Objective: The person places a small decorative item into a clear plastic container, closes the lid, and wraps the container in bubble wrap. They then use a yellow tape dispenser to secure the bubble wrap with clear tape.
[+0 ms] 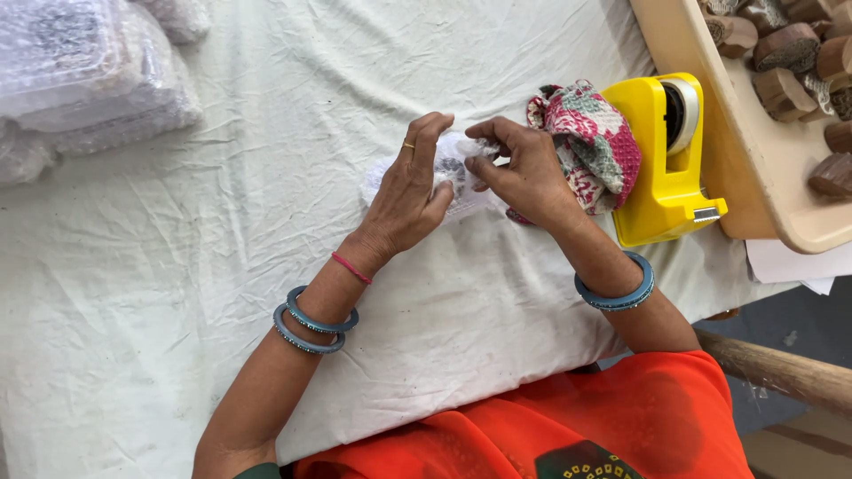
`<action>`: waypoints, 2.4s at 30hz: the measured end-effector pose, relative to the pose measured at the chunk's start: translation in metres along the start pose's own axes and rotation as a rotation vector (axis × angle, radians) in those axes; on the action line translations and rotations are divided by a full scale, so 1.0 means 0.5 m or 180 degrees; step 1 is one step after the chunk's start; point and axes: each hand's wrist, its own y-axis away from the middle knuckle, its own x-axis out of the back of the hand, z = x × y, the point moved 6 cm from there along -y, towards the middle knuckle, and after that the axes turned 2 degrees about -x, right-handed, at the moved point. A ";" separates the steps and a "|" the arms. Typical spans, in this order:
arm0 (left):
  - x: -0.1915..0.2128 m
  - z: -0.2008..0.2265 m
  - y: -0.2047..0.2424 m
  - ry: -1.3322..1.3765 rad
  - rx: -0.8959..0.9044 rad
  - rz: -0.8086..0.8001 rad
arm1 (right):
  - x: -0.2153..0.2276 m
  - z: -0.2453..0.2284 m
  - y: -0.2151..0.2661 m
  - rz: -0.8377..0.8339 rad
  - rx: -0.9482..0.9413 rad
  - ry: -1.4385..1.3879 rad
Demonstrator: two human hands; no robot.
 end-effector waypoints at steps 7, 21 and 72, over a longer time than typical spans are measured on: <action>-0.009 -0.035 -0.006 0.0662 0.0414 -0.0138 | -0.020 0.038 0.012 -0.0054 -0.0420 0.0094; 0.012 0.017 0.036 -0.0231 0.0182 0.0243 | -0.081 -0.017 0.053 0.0393 0.0802 0.1295; 0.100 -0.078 0.079 -0.1112 0.0123 -0.0214 | -0.091 -0.010 -0.098 -0.0579 0.1232 0.1257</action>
